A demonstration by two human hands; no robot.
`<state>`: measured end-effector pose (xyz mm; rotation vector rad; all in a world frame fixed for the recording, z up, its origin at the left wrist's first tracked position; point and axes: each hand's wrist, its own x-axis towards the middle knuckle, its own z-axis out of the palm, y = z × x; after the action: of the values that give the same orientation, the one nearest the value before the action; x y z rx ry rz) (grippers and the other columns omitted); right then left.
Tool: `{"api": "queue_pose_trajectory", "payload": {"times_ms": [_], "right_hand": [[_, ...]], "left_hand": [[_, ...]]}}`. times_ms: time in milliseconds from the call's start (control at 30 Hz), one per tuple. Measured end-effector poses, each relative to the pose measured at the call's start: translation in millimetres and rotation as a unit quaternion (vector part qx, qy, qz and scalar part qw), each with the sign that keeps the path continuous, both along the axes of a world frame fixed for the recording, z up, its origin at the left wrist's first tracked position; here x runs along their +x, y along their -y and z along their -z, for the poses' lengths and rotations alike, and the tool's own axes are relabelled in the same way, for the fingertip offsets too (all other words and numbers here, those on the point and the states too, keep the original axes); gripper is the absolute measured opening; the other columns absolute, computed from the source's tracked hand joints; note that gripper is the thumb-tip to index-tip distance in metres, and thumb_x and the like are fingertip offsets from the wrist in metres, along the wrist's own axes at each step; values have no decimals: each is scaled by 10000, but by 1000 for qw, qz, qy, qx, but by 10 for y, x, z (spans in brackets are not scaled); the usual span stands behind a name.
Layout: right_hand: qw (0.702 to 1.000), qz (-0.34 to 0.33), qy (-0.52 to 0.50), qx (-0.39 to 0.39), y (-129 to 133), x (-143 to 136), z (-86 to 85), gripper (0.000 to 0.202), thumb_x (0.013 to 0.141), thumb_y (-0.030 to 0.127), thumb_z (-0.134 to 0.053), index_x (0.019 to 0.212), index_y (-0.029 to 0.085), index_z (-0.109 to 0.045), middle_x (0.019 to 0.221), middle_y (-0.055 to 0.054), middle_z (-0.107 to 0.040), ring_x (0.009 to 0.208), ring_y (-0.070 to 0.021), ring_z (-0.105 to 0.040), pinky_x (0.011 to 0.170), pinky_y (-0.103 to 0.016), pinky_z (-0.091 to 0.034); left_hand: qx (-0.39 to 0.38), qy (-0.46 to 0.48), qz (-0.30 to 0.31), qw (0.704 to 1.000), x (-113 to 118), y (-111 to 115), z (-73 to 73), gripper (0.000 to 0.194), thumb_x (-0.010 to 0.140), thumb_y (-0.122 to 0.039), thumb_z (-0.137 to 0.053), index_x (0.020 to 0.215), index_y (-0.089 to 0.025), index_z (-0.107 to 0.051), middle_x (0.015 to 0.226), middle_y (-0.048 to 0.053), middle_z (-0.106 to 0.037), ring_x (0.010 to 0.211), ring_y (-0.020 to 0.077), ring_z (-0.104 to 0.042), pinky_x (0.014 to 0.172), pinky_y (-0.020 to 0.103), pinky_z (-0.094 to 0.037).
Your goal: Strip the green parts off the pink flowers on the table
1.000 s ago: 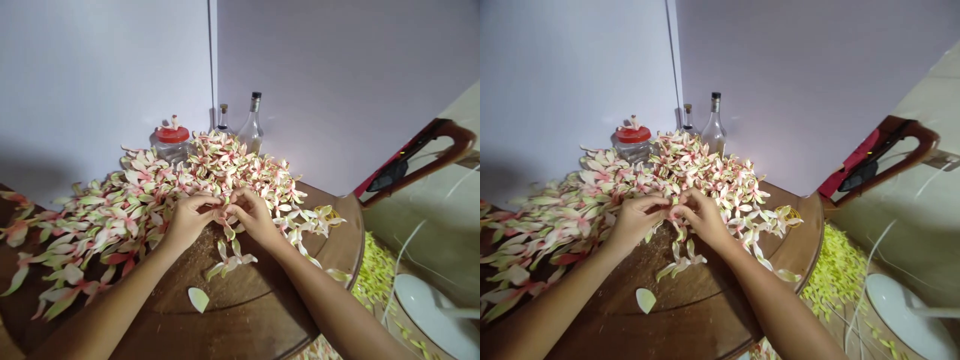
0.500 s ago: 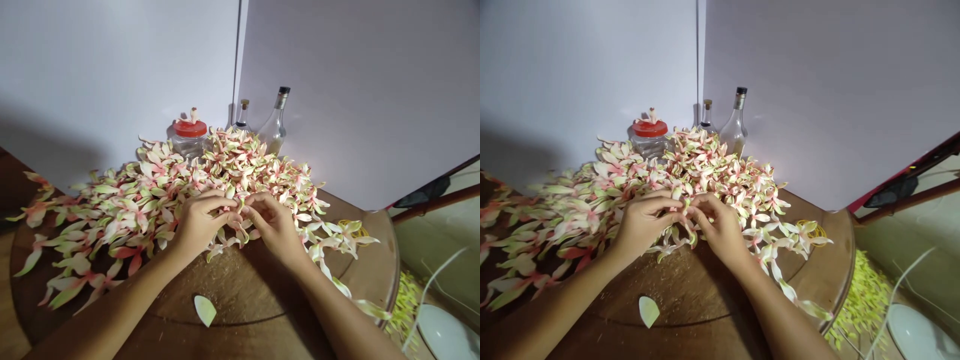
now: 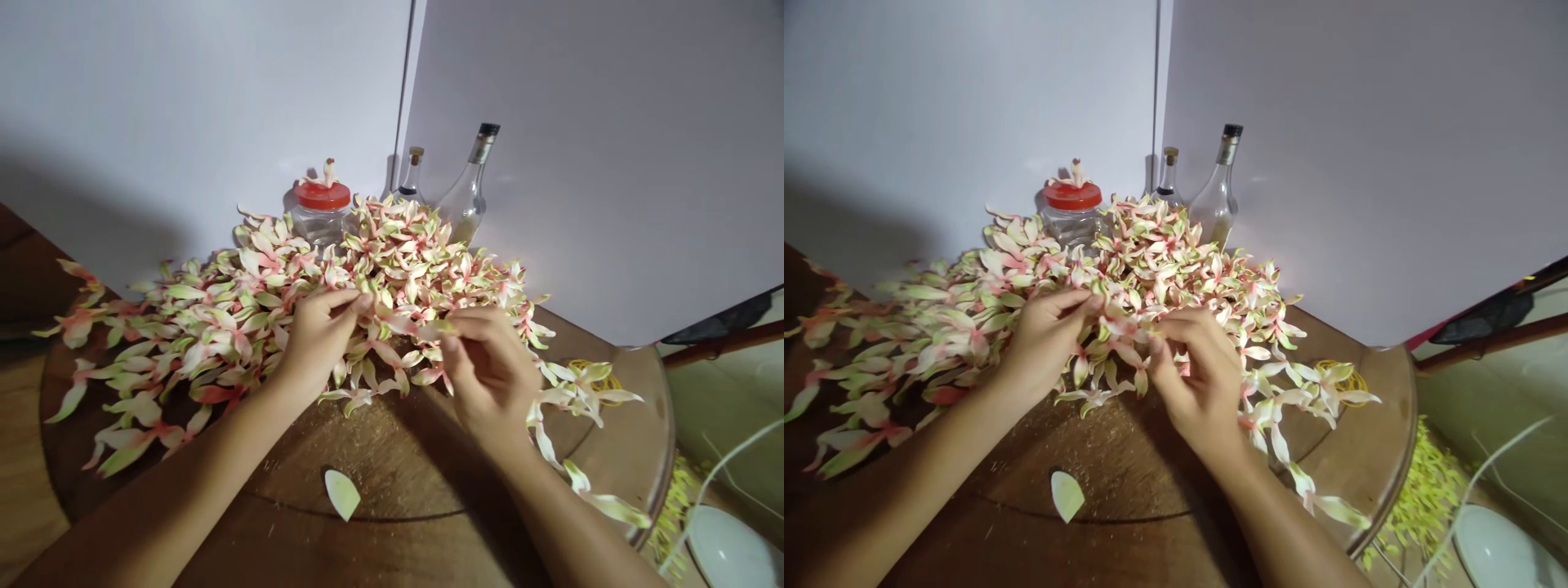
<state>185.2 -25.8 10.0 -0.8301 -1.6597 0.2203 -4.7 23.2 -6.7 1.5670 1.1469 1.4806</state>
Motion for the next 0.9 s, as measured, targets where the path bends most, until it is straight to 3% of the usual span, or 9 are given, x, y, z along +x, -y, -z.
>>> {"api": "queue_pose_trajectory", "payload": {"times_ms": [133, 233, 367, 433, 500, 600, 733, 900], "right_hand": [[992, 65, -110, 15, 41, -82, 59, 117, 946, 171, -589, 889, 255, -647, 865, -44, -592, 835, -201, -573, 704, -366, -462], [984, 57, -169, 16, 75, -154, 92, 97, 959, 230, -578, 905, 277, -644, 877, -50, -550, 773, -202, -563, 624, -361, -471], [963, 63, -253, 70, 139, -125, -26, 161, 973, 219, -529, 979, 313, -660, 902, -47, -537, 721, -198, -566, 586, -371, -489], [977, 53, -186, 86, 127, -45, -113, 176, 961, 182, -526, 944, 293, -661, 862, -42, -566, 734, -204, -574, 631, -385, -488], [999, -6, -15, 39, 74, 45, -169, 154, 946, 169, -535, 895, 258, -649, 832, -41, -603, 784, -211, -591, 684, -385, -481], [979, -75, 185, -53, -33, 127, -161, 70, 947, 227, -572, 925, 222, -638, 887, -51, -636, 851, -207, -602, 716, -354, -474], [971, -72, 197, -111, -94, 104, -66, 103, 988, 299, -572, 996, 226, -644, 889, -19, -680, 771, -156, -605, 706, -302, -457], [970, -101, 149, -165, -74, 57, -6, 165, 1010, 361, -548, 964, 214, -607, 809, 14, -670, 698, -123, -590, 661, -265, -428]], "left_hand": [[-47, 136, -9, 990, 3, -55, 62, 175, 883, -344, -719, 866, -172, -739, 908, 81, -736, 838, 158, -680, 747, 296, -562], [-63, 185, -15, 981, -25, -112, 84, 169, 886, -329, -720, 858, -164, -700, 904, 88, -722, 835, 155, -691, 737, 284, -586], [-52, 212, -78, 973, -174, -237, 67, 76, 911, -253, -681, 921, -184, -710, 1023, 97, -742, 903, 152, -713, 754, 267, -598], [-12, 163, -95, 982, -225, -241, 20, 91, 908, -262, -686, 938, -193, -738, 1010, 76, -756, 905, 154, -711, 764, 277, -590], [40, 62, -92, 993, -218, -176, -52, 102, 887, -273, -714, 938, -197, -762, 930, 50, -764, 846, 157, -699, 738, 286, -572], [123, -78, -90, 985, -120, -11, -161, 53, 876, -222, -719, 876, -191, -763, 825, 27, -746, 747, 148, -664, 690, 284, -535], [219, -166, -77, 958, 16, 146, -216, 53, 889, -177, -699, 851, -172, -736, 855, 35, -731, 780, 146, -657, 725, 290, -527], [283, -228, -60, 930, 29, 204, -162, 81, 894, -166, -696, 941, -199, -752, 950, 39, -745, 857, 161, -684, 770, 301, -531]]}}
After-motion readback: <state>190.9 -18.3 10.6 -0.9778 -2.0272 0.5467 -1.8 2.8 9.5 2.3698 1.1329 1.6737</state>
